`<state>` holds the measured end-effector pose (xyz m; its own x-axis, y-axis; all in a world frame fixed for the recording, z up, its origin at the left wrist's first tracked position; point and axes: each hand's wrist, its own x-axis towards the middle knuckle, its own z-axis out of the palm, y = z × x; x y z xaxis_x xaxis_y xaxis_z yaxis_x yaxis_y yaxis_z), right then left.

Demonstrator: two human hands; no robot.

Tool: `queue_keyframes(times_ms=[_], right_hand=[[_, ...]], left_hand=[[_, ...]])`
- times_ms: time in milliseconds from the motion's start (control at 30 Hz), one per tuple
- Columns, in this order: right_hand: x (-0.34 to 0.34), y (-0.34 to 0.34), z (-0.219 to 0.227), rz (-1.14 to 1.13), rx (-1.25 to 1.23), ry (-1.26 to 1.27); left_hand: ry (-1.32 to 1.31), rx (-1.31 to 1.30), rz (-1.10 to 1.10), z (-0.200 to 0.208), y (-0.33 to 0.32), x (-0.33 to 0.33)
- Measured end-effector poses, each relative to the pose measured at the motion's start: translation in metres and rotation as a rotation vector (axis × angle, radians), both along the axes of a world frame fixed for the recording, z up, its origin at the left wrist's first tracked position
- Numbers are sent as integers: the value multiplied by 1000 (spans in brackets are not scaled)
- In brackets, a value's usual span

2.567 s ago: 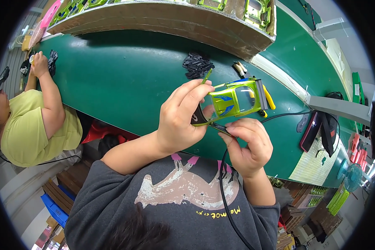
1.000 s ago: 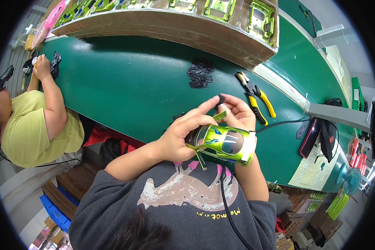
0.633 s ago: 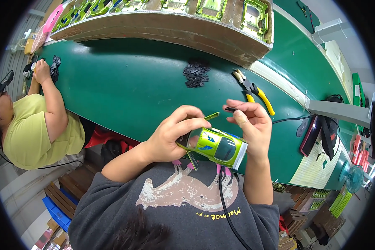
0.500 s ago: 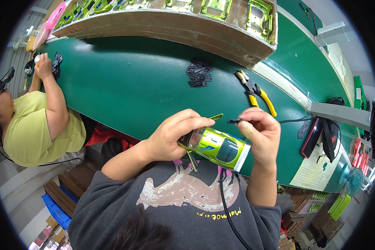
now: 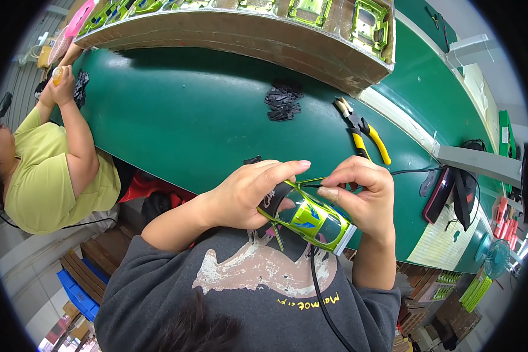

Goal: The person assembles toy cars by attaching small plastic parts to car bodies by hand and with pliers, retrieving and returning the car bodies to a cardboard tray.

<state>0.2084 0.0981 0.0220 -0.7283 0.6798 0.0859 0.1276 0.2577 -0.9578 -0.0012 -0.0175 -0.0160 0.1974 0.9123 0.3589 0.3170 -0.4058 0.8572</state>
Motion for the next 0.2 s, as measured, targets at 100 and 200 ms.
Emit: queue_keyframes(times_ms=[100,200], right_hand=[[2,0,1,14,-8,-13],[4,2,1,34,-2,-15]], left_hand=[[13,12,-16,0,0,-1],[-11,-17,-19,-1,-1,2]])
